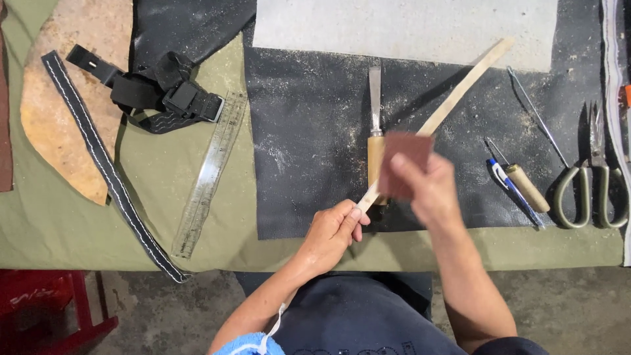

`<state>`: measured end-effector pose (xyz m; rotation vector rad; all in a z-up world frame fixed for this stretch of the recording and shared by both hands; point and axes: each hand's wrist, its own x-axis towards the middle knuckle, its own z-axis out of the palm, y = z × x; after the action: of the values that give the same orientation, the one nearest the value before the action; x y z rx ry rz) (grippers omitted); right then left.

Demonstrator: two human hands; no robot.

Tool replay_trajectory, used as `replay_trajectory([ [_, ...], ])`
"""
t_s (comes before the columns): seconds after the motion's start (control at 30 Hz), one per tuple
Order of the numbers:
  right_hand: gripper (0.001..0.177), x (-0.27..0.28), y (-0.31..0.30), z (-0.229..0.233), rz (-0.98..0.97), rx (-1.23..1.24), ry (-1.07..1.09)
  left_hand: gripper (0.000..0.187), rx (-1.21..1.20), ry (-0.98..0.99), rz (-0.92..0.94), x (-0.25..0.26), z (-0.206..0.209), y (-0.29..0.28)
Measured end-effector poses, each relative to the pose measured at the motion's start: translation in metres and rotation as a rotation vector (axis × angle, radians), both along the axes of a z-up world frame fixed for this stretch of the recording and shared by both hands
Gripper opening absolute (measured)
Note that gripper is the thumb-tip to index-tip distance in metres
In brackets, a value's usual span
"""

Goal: Sanding a thin strip of wood using a piece of sandpaper on a workbench.

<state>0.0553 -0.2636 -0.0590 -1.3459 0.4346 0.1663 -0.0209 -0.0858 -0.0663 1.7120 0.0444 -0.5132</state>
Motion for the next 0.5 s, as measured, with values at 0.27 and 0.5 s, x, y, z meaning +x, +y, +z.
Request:
replay_trajectory([
  [0.27, 0.017, 0.021, -0.022, 0.000, -0.078, -0.244, -0.217, 0.030, 0.100, 0.085, 0.094, 0.006, 0.000, 0.001],
  [0.5, 0.043, -0.011, -0.001, -0.013, 0.239, -0.604, 0.048, 0.031, 0.088, 0.135, 0.114, 0.025, -0.004, -0.008],
])
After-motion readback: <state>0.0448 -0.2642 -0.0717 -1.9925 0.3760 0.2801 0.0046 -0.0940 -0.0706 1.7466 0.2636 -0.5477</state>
